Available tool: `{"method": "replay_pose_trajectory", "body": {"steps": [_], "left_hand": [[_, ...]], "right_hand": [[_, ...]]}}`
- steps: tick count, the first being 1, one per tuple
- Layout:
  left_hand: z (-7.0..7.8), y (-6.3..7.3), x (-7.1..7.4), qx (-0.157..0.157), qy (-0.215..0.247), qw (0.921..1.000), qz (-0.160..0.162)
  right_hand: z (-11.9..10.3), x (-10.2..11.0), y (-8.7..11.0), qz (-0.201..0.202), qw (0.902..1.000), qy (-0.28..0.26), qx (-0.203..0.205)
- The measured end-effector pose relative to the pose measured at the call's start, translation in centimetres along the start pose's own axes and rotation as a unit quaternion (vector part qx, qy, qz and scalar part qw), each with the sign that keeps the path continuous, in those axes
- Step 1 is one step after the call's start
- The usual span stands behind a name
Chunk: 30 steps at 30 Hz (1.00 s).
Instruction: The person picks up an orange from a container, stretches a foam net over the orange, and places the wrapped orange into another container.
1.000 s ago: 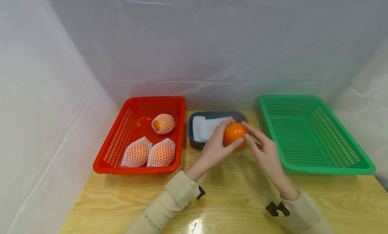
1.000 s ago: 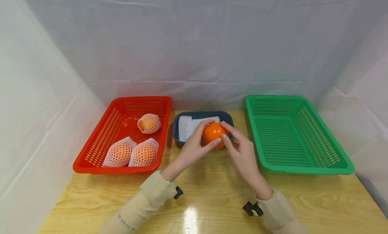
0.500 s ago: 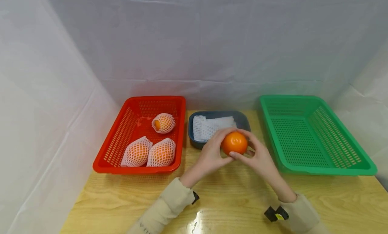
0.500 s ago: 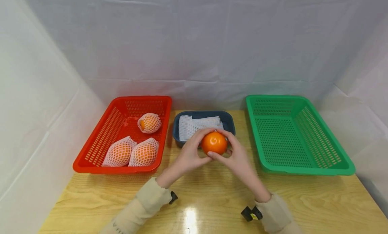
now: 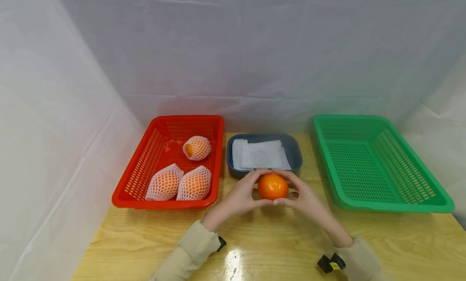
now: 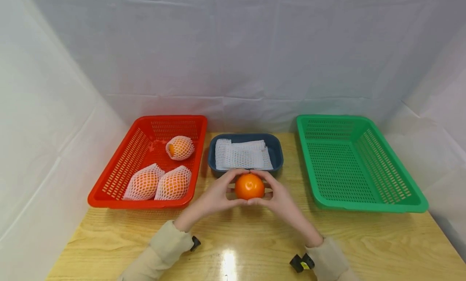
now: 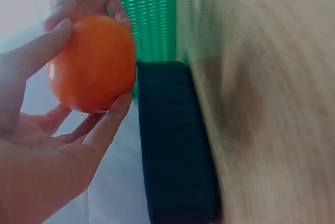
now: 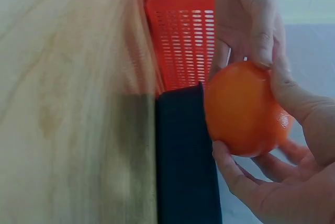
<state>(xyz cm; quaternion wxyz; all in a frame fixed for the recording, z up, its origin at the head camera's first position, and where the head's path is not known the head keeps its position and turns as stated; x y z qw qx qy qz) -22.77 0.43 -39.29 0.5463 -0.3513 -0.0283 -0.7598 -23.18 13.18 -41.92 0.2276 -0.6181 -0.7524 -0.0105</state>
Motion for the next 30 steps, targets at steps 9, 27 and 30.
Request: {"method": "replay_pose_trajectory", "body": {"steps": [9, 27, 30], "left_hand": [[-2.0, 1.7, -1.2, 0.032, -0.048, 0.9973, -0.045], [-4.4, 3.3, -1.6, 0.085, -0.067, 0.9919, -0.067], [-4.6, 3.4, -1.5, 0.094, -0.070, 0.9907, -0.069]], "right_hand": [[0.9, -1.6, 1.0, -0.026, 0.9995, -0.011, -0.016], [2.0, -3.2, 2.3, -0.096, 0.9945, 0.038, -0.019], [2.0, -3.1, 2.3, -0.096, 0.9939, 0.050, -0.016]]}}
Point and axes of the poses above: each hand's wrist, its own y-axis away from the middle knuckle, its own x-axis out of the back of the hand, z = x × y, the point moved 10 cm from there along -y, towards the middle knuckle, and after that the axes turned 11 degrees about z, right-handed, at the moved point
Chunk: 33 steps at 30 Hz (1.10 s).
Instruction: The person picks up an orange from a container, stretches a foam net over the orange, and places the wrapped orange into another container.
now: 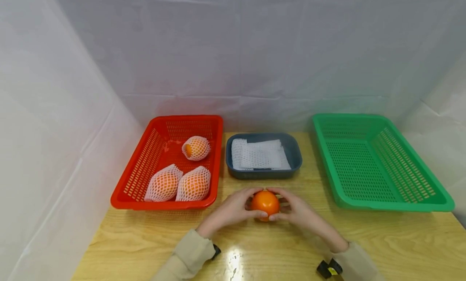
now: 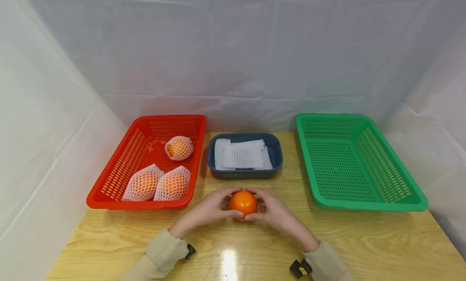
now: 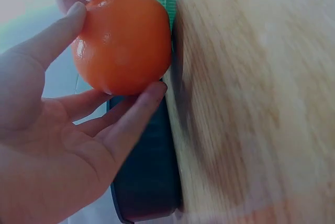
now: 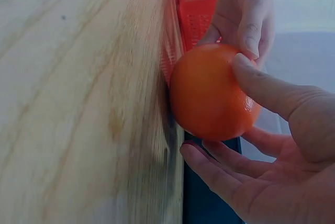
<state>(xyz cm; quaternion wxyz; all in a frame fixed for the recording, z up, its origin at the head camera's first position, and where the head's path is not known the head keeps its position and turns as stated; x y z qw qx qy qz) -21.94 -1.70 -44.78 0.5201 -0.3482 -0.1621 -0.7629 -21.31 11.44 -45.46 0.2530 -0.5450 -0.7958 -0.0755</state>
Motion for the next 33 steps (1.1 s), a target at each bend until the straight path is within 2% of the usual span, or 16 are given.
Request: {"method": "replay_pose_trajectory", "body": {"steps": [8, 17, 21, 24, 27, 33], "left_hand": [[-0.1, 0.3, 0.2, 0.014, -0.010, 0.9998, -0.005], [0.3, 0.3, 0.1, -0.001, 0.005, 1.0000, -0.007], [0.2, 0.4, 0.1, -0.002, 0.006, 0.9999, -0.013], [0.1, 0.4, 0.0, 0.002, 0.008, 0.9998, -0.016], [0.0, 0.4, 0.0, 0.006, 0.010, 0.9998, -0.017], [-0.1, 0.5, -0.1, 0.005, 0.006, 0.9998, -0.020]], "right_hand": [[-0.3, 0.2, 0.1, -0.011, 0.9997, 0.018, 0.007], [-0.4, 0.4, 0.0, -0.024, 0.9990, 0.034, 0.013], [-0.8, 0.9, -0.3, -0.021, 0.9987, 0.036, 0.029], [-1.6, 2.2, -1.2, 0.002, 0.9986, 0.029, 0.043], [-2.5, 4.3, -2.4, 0.049, 0.9966, 0.043, 0.050], [-3.5, 8.2, -5.0, 0.156, 0.9799, 0.112, 0.052]]}}
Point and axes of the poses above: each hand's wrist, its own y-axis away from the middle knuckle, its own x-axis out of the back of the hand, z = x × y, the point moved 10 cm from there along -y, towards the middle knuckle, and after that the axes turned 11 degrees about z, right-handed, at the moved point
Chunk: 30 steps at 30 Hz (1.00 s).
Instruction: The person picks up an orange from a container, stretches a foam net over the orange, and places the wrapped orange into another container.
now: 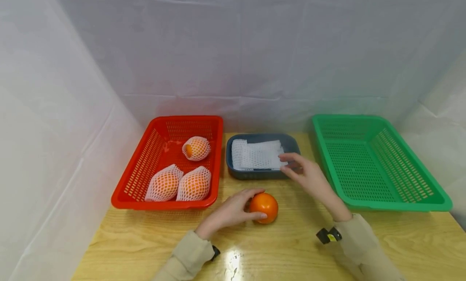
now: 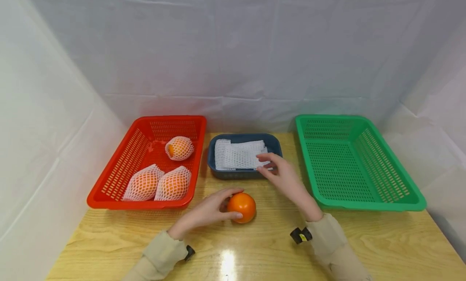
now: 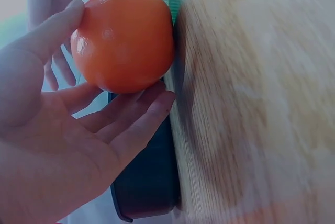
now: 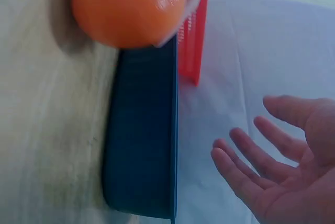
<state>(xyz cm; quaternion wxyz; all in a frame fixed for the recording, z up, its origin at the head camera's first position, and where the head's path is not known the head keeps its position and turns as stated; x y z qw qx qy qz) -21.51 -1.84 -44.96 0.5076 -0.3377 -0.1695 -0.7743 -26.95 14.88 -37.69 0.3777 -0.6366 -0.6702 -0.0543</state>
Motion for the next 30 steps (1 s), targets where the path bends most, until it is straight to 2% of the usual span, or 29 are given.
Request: {"method": "replay_pose_trajectory", "body": {"steps": [3, 6, 16, 21, 26, 30], "left_hand": [[-0.1, 0.0, -0.1, 0.001, -0.003, 1.0000, -0.002], [-0.1, 0.1, -0.2, 0.004, -0.004, 1.0000, -0.004], [0.0, 0.1, -0.3, 0.007, -0.004, 0.9999, -0.007], [0.2, 0.1, -0.3, -0.004, -0.008, 0.9999, -0.010], [0.2, 0.1, -0.3, -0.005, -0.014, 0.9999, -0.008], [0.5, 0.1, -0.2, -0.010, -0.020, 0.9997, -0.003]], "right_hand": [[0.8, 0.2, -1.4, 0.029, 0.9994, 0.018, -0.008], [2.0, -0.5, -2.5, 0.036, 0.9983, 0.042, -0.019], [5.5, -4.3, -4.8, -0.026, 0.9901, 0.131, -0.044], [6.5, -5.5, -5.6, -0.053, 0.9781, 0.187, -0.075], [7.1, -6.1, -6.0, -0.054, 0.9672, 0.230, -0.093], [7.3, -6.3, -6.2, -0.042, 0.9671, 0.231, -0.098]]}}
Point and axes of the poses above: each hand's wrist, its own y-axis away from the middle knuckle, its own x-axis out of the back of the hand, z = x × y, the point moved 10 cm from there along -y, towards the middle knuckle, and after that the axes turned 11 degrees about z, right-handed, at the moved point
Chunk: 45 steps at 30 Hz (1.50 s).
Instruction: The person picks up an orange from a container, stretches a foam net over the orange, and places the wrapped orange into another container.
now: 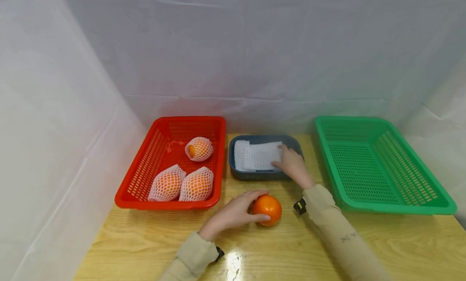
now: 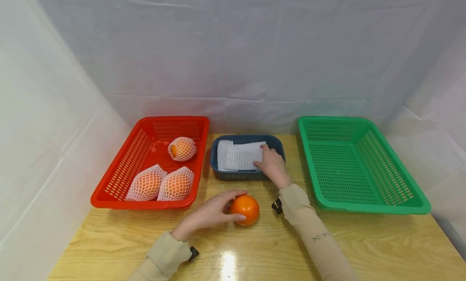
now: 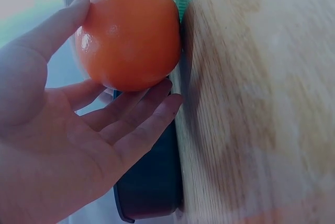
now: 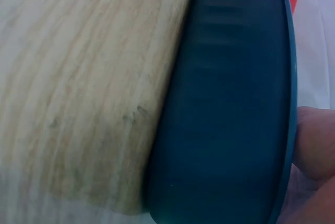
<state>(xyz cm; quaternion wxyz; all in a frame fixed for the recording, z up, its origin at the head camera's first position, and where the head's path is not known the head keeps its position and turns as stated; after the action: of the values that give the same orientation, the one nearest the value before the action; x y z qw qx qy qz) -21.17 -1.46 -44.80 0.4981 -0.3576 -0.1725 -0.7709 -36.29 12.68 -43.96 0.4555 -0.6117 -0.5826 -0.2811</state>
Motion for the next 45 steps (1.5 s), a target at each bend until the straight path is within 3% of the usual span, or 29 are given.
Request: {"method": "replay_pose_trajectory", "body": {"steps": [7, 11, 16, 21, 29, 38, 43, 45], "left_hand": [[0.2, 0.0, 0.0, 0.000, -0.005, 1.0000, 0.001], [0.2, 0.0, -0.1, 0.000, -0.005, 1.0000, 0.000], [0.2, 0.0, -0.2, 0.003, -0.005, 1.0000, -0.003], [0.1, 0.0, -0.4, 0.004, -0.003, 1.0000, -0.006], [-0.2, 0.1, -0.3, 0.014, 0.016, 0.9998, -0.005], [-0.2, -0.6, 1.7, 0.029, 0.114, 0.9903, 0.074], [0.3, -0.9, 2.6, 0.010, 0.114, 0.9877, 0.107], [0.6, -1.1, 3.1, -0.006, 0.109, 0.9858, 0.128]], "right_hand": [[0.6, 0.4, -0.5, 0.038, 0.9988, -0.029, -0.006], [0.7, 1.1, -0.5, 0.057, 0.9952, -0.079, -0.010], [0.7, 2.4, 0.0, 0.090, 0.9851, -0.146, -0.016], [0.7, 4.3, 1.0, 0.135, 0.9689, -0.207, -0.010], [-0.1, 6.8, 3.0, 0.173, 0.9600, -0.220, 0.001], [-1.4, 8.1, 5.1, 0.143, 0.9468, -0.288, 0.010], [-1.5, 8.1, 6.0, 0.123, 0.9417, -0.313, -0.005], [-1.4, 7.5, 6.3, 0.090, 0.9301, -0.355, -0.024]]}}
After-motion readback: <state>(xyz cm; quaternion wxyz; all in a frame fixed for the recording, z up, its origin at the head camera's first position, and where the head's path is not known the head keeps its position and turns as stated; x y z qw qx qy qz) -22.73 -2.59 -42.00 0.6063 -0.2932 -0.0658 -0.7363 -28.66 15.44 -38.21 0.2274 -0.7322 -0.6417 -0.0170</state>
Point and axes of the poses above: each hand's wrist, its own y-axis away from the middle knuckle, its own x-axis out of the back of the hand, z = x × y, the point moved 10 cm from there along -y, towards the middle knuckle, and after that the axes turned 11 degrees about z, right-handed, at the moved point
